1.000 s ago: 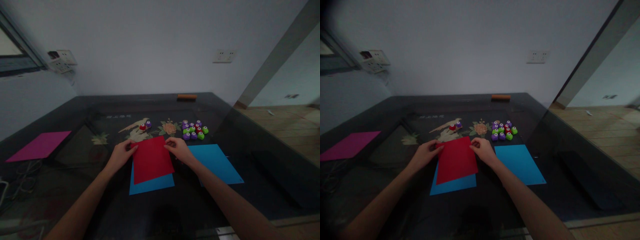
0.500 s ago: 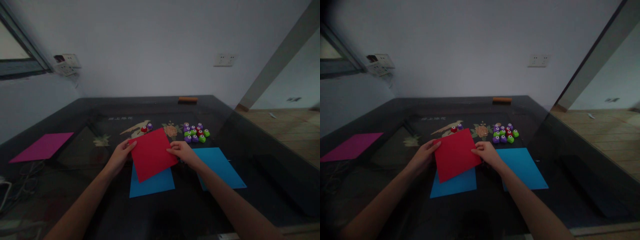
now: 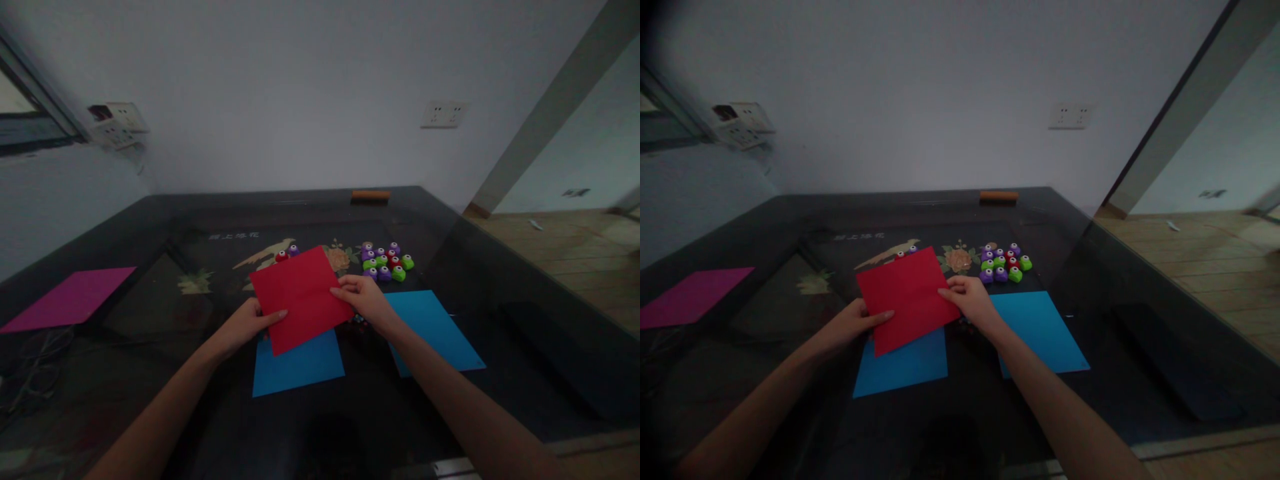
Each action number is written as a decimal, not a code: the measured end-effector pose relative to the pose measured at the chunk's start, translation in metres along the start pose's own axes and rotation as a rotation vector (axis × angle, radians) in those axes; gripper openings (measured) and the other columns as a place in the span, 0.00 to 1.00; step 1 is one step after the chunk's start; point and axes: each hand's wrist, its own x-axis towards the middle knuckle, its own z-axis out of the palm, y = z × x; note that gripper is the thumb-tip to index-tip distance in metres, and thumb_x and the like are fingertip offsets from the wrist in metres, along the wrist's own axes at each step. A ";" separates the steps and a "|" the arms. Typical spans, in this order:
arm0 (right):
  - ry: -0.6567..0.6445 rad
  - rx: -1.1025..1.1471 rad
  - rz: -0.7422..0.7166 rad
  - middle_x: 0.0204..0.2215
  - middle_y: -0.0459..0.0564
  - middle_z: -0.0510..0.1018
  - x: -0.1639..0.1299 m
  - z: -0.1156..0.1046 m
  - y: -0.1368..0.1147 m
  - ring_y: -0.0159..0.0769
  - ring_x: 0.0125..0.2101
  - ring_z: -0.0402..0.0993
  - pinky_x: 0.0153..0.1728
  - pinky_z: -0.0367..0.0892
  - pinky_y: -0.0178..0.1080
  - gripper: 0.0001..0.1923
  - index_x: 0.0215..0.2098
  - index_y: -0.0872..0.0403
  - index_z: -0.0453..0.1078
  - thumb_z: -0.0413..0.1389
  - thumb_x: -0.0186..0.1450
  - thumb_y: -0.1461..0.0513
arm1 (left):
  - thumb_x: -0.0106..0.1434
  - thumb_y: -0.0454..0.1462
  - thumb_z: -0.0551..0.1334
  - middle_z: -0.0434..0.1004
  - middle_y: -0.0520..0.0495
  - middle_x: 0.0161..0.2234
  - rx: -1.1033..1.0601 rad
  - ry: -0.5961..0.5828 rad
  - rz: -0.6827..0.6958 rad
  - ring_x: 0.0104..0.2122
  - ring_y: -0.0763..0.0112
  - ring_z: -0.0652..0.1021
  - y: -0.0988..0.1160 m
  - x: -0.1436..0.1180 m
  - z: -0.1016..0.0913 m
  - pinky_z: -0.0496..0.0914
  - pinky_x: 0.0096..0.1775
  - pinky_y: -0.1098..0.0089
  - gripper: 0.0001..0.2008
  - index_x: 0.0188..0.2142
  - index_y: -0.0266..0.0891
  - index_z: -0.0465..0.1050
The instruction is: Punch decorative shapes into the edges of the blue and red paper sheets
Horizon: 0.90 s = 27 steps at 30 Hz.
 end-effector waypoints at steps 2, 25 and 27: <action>-0.001 0.005 -0.007 0.27 0.48 0.78 0.000 0.000 -0.001 0.34 0.27 0.73 0.27 0.65 0.35 0.09 0.30 0.55 0.70 0.59 0.57 0.56 | 0.52 0.49 0.64 0.80 0.43 0.29 -0.049 -0.062 -0.030 0.28 0.61 0.78 0.000 0.001 -0.002 0.70 0.27 0.66 0.17 0.32 0.36 0.75; 0.047 -0.108 -0.089 0.20 0.47 0.76 0.009 -0.002 0.009 0.27 0.18 0.69 0.17 0.57 0.29 0.13 0.32 0.58 0.72 0.51 0.62 0.56 | 0.58 0.30 0.63 0.79 0.44 0.27 -0.647 0.317 -0.046 0.21 0.72 0.77 -0.002 0.012 -0.012 0.70 0.22 0.75 0.04 0.35 0.31 0.73; 0.047 -0.127 -0.100 0.20 0.47 0.76 0.013 -0.002 0.010 0.27 0.18 0.69 0.18 0.57 0.29 0.13 0.31 0.58 0.72 0.51 0.62 0.57 | 0.60 0.29 0.61 0.79 0.46 0.29 -0.695 0.380 -0.010 0.23 0.73 0.77 -0.001 0.013 -0.013 0.71 0.25 0.75 0.03 0.35 0.32 0.72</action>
